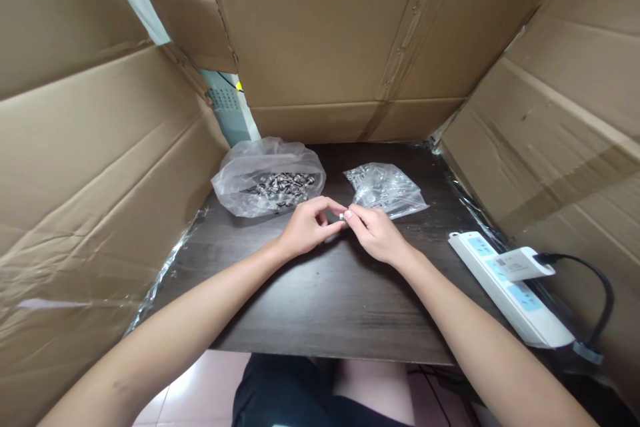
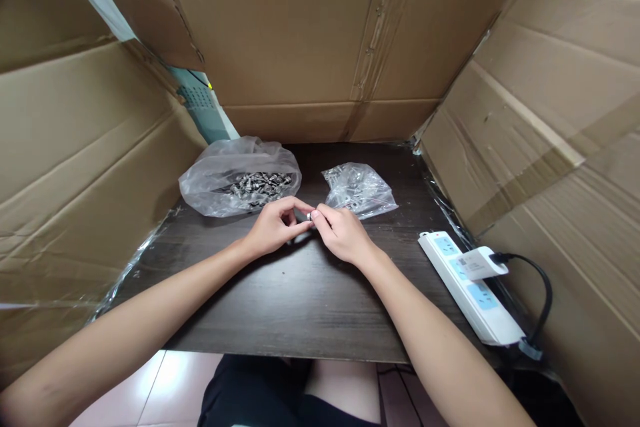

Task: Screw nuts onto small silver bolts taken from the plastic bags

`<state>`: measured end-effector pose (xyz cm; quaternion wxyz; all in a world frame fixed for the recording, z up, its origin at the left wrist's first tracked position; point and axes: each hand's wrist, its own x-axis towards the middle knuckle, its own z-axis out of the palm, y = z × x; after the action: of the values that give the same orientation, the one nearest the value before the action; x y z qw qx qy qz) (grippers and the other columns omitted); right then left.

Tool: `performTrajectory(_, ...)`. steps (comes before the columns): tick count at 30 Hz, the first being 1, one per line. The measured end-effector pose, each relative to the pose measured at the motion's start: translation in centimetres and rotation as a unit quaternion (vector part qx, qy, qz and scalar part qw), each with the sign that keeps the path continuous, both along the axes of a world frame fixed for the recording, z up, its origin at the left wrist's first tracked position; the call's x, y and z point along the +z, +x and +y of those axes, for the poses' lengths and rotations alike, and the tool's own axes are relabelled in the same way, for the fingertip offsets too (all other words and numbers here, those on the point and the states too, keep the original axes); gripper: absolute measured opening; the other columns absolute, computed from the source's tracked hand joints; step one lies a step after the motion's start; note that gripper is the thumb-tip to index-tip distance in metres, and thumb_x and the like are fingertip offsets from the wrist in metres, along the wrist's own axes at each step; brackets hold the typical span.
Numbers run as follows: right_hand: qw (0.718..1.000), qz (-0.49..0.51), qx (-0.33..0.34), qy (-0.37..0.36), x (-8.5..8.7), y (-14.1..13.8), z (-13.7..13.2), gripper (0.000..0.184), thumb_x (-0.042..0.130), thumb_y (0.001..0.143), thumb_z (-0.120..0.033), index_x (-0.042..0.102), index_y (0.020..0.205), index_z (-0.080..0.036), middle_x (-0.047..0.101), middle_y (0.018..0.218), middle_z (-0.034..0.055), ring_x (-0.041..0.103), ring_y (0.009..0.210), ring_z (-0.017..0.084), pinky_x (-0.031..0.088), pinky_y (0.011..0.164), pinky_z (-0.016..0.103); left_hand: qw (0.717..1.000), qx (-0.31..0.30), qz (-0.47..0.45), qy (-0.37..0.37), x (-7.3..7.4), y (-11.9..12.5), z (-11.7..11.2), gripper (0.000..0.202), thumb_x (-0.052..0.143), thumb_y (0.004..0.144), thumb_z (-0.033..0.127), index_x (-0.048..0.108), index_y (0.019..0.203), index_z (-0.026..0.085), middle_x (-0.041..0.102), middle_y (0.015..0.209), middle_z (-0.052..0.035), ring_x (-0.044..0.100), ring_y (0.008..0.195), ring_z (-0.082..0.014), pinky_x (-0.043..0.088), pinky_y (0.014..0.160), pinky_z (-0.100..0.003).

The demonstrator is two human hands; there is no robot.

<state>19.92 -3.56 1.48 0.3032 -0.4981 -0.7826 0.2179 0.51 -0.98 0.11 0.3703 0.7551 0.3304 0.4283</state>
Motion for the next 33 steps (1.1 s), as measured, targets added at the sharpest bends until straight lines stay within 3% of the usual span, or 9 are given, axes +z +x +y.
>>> performTrajectory(11,1.0,0.0,0.011,0.006,0.1,-0.08,-0.16,0.031,0.044,0.1,-0.034,0.044,0.072,-0.022,0.05,0.062,-0.0021,0.046,0.057,0.014,0.029,0.06,0.028,1.0,0.009,-0.005,-0.01,-0.07,-0.04,0.08,0.02,0.075,0.084,0.028,0.074,0.099,0.015,0.075,0.087,-0.003,0.055,0.053,-0.0063,0.043,0.054,-0.019)
performTrajectory(20,1.0,0.001,-0.002,0.008,-0.35,0.02,0.22,0.039,0.038,0.103,-0.039,0.038,0.068,-0.023,0.045,0.059,-0.0021,0.043,0.054,0.014,0.027,0.058,0.029,1.0,0.002,0.004,-0.005,0.18,0.0,-0.07,0.016,0.076,0.084,0.027,0.075,0.095,0.015,0.075,0.087,-0.0023,0.053,0.053,-0.0055,0.042,0.054,-0.019)
performTrajectory(26,1.0,-0.002,0.015,0.008,0.2,0.04,-0.12,0.029,0.047,0.097,-0.032,0.042,0.07,-0.022,0.048,0.061,-0.0027,0.045,0.056,0.014,0.029,0.059,0.028,1.0,0.011,0.005,-0.019,0.22,0.01,-0.09,0.021,0.076,0.084,0.029,0.075,0.099,0.014,0.073,0.08,-0.001,0.054,0.052,-0.0061,0.042,0.052,-0.019)
performTrajectory(33,1.0,-0.005,0.011,0.015,0.03,-0.15,-0.12,0.03,0.045,0.1,-0.034,0.046,0.073,-0.022,0.051,0.062,-0.0016,0.048,0.057,0.014,0.03,0.06,0.028,1.0,0.024,-0.002,0.007,0.02,-0.12,0.11,0.018,0.075,0.084,0.025,0.075,0.099,0.015,0.074,0.084,-0.0015,0.053,0.052,-0.0056,0.042,0.055,-0.019)
